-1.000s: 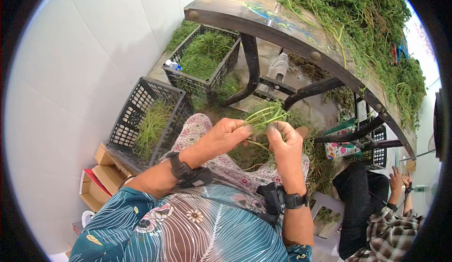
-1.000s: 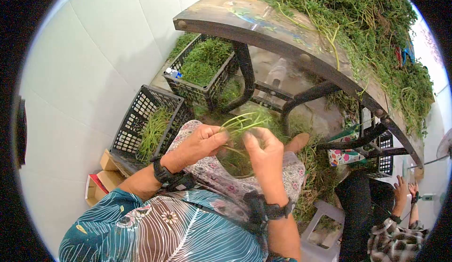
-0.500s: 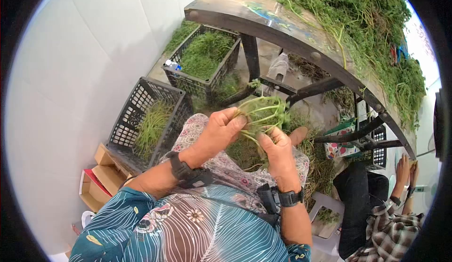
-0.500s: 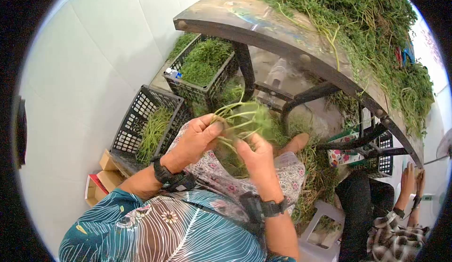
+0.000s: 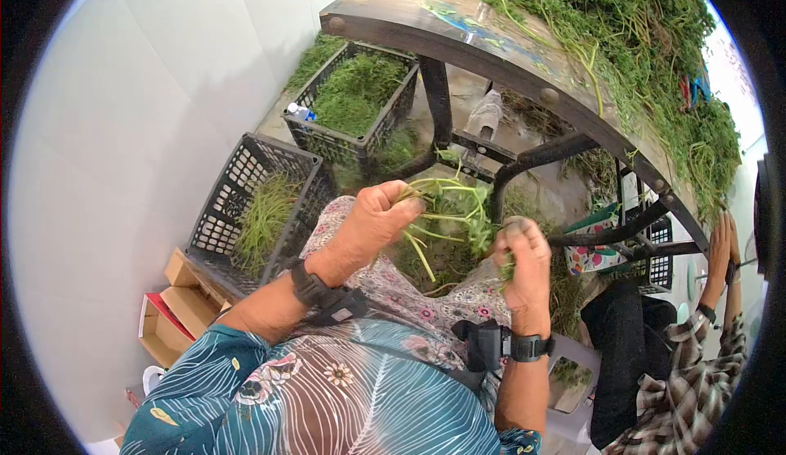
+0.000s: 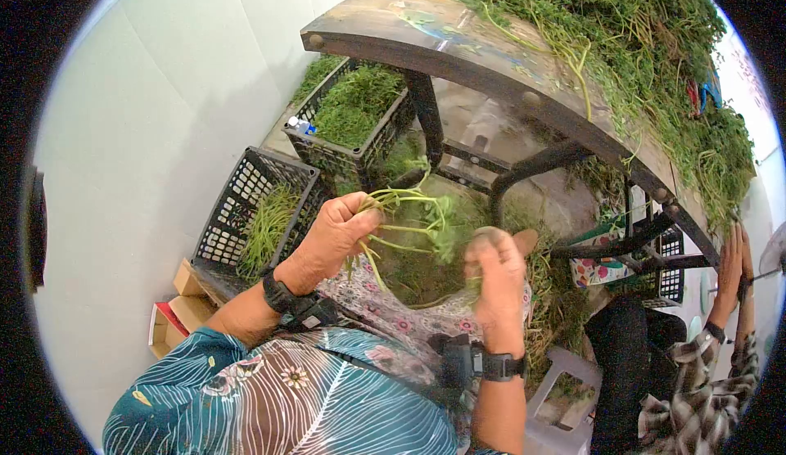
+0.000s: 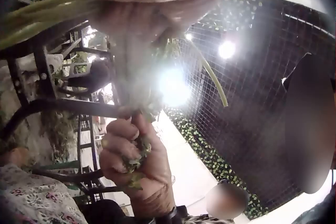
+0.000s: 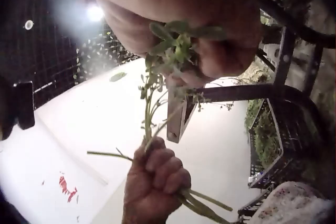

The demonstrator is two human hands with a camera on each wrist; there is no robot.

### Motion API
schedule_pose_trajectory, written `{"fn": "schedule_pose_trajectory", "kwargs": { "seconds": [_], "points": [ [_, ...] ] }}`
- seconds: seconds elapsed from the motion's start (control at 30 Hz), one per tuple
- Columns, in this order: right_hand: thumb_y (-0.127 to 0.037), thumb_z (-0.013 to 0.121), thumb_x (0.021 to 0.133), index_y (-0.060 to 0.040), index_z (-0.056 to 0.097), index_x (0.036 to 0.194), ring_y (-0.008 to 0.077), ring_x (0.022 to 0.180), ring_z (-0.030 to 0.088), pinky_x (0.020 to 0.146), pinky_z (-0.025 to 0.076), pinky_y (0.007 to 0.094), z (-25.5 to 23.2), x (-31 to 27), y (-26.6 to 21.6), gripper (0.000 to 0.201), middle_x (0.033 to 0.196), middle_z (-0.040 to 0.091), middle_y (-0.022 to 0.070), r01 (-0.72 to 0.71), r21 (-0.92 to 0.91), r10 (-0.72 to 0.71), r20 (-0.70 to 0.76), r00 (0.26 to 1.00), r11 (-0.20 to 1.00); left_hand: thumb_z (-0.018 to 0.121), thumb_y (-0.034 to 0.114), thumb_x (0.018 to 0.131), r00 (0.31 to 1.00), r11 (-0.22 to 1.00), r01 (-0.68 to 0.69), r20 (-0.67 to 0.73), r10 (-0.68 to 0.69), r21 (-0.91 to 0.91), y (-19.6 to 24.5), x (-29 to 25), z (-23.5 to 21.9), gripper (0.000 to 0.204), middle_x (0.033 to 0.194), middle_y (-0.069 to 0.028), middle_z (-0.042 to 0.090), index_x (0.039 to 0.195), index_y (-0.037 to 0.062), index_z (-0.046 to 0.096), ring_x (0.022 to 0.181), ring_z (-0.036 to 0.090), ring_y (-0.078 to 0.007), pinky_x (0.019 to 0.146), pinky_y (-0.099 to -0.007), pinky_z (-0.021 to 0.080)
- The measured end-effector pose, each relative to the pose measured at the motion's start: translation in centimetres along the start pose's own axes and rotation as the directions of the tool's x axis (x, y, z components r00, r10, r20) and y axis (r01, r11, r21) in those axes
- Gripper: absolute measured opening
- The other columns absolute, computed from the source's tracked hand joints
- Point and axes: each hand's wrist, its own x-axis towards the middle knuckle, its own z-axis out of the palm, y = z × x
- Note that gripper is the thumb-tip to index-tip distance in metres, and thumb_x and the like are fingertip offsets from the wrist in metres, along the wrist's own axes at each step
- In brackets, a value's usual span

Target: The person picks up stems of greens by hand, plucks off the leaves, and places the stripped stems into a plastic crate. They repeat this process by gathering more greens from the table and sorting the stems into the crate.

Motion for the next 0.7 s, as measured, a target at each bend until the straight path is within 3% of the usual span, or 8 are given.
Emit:
{"fn": "schedule_pose_trajectory", "kwargs": {
  "seconds": [0.03, 0.1, 0.17, 0.2, 0.3, 0.33, 0.63, 0.7],
  "points": [
    [-0.009, 0.056, 0.081, -0.0028, 0.057, 0.102, 0.0067, 0.062, 0.049, 0.056, 0.04, 0.0195, -0.2, 0.0, -0.4, 0.022, 0.074, 0.056, 0.0009, 0.054, 0.036, -0.053, -0.03, 0.998, 0.998, 0.056, 0.02, 0.084, 1.0, 1.0, -0.002, 0.015, 0.002, 0.004, -0.1, 0.0, -0.1, 0.013, 0.068, 0.0074, 0.052, 0.084, 0.0072, 0.059, 0.053, 0.039, 0.0012, 0.046, -0.0147, 0.031],
    [-0.009, 0.057, 0.082, -0.0008, 0.059, 0.098, 0.0107, 0.065, 0.052, 0.058, 0.043, 0.0242, 0.3, -0.9, -2.2, 0.018, 0.076, 0.058, 0.0019, 0.225, -0.217, -0.217, 0.06, 0.974, 0.95, 0.056, 0.019, 0.085, 0.997, 0.992, -0.069, 0.043, 0.065, 0.108, -0.5, 0.2, 0.0, 0.013, 0.069, 0.0072, 0.053, 0.085, 0.0058, 0.059, 0.057, 0.041, 0.0008, 0.049, -0.0158, 0.034],
    [-0.009, 0.057, 0.082, 0.0001, 0.06, 0.096, 0.0123, 0.067, 0.054, 0.06, 0.044, 0.0267, 2.0, -2.2, -3.8, 0.017, 0.075, 0.058, 0.0027, 0.414, -0.504, -0.353, 0.218, 0.91, 0.758, 0.056, 0.017, 0.085, 0.992, 0.977, -0.111, 0.075, 0.099, 0.183, -0.5, 0.2, 0.2, 0.013, 0.07, 0.007, 0.053, 0.085, 0.0044, 0.059, 0.06, 0.042, 0.0003, 0.052, -0.017, 0.036],
    [-0.007, 0.059, 0.078, -0.001, 0.061, 0.095, 0.0192, 0.068, 0.056, 0.063, 0.045, 0.0314, 2.6, -2.2, -4.1, 0.018, 0.073, 0.057, 0.0072, 0.524, -0.554, -0.433, 0.299, 0.85, 0.647, 0.055, 0.016, 0.085, 0.991, 0.971, -0.12, 0.089, 0.103, 0.205, -0.3, 0.0, 0.4, 0.013, 0.071, 0.0068, 0.053, 0.085, 0.0036, 0.059, 0.062, 0.043, 0.0, 0.053, -0.0176, 0.037],
    [-0.005, 0.061, 0.073, -0.0031, 0.061, 0.096, 0.0267, 0.07, 0.057, 0.064, 0.045, 0.0342, 2.7, -1.6, -4.1, 0.022, 0.074, 0.055, 0.0131, 0.617, -0.719, -0.371, 0.505, 0.78, 0.32, 0.055, 0.014, 0.085, 0.984, 0.955, -0.164, 0.11, 0.14, 0.249, 0.3, -0.3, 0.6, 0.013, 0.071, 0.0065, 0.053, 0.085, 0.0021, 0.059, 0.064, 0.044, -0.0005, 0.055, -0.0189, 0.038],
    [-0.006, 0.062, 0.072, -0.0041, 0.062, 0.093, 0.0325, 0.073, 0.056, 0.066, 0.044, 0.0367, 2.5, -1.3, -3.4, 0.022, 0.075, 0.053, 0.0151, 0.609, -0.724, -0.347, 0.508, 0.789, 0.324, 0.055, 0.014, 0.085, 0.981, 0.949, -0.181, 0.114, 0.156, 0.26, 0.4, -0.3, 0.5, 0.013, 0.071, 0.0064, 0.053, 0.085, 0.0017, 0.059, 0.064, 0.044, -0.0006, 0.055, -0.0192, 0.038],
    [-0.006, 0.06, 0.073, -0.004, 0.062, 0.087, 0.0332, 0.075, 0.056, 0.066, 0.045, 0.0375, 2.5, -1.7, -1.6, 0.014, 0.077, 0.055, 0.0157, 0.556, -0.724, -0.226, 0.51, 0.83, 0.409, 0.055, 0.013, 0.084, 0.987, 0.941, -0.147, 0.103, 0.121, 0.306, 0.6, -0.3, 0.5, 0.011, 0.068, 0.007, 0.051, 0.084, 0.0018, 0.059, 0.062, 0.042, -0.0005, 0.054, -0.0192, 0.037],
    [-0.006, 0.058, 0.074, -0.0017, 0.061, 0.088, 0.0317, 0.076, 0.057, 0.067, 0.045, 0.0363, 2.3, -1.4, -0.8, 0.015, 0.078, 0.056, 0.0157, 0.582, -0.695, -0.344, 0.471, 0.813, 0.423, 0.055, 0.013, 0.084, 0.989, 0.951, -0.126, 0.111, 0.098, 0.282, 0.2, -0.1, 0.3, 0.012, 0.067, 0.0071, 0.05, 0.084, 0.0021, 0.059, 0.061, 0.041, -0.0007, 0.053, -0.0193, 0.036]
  ]
}}
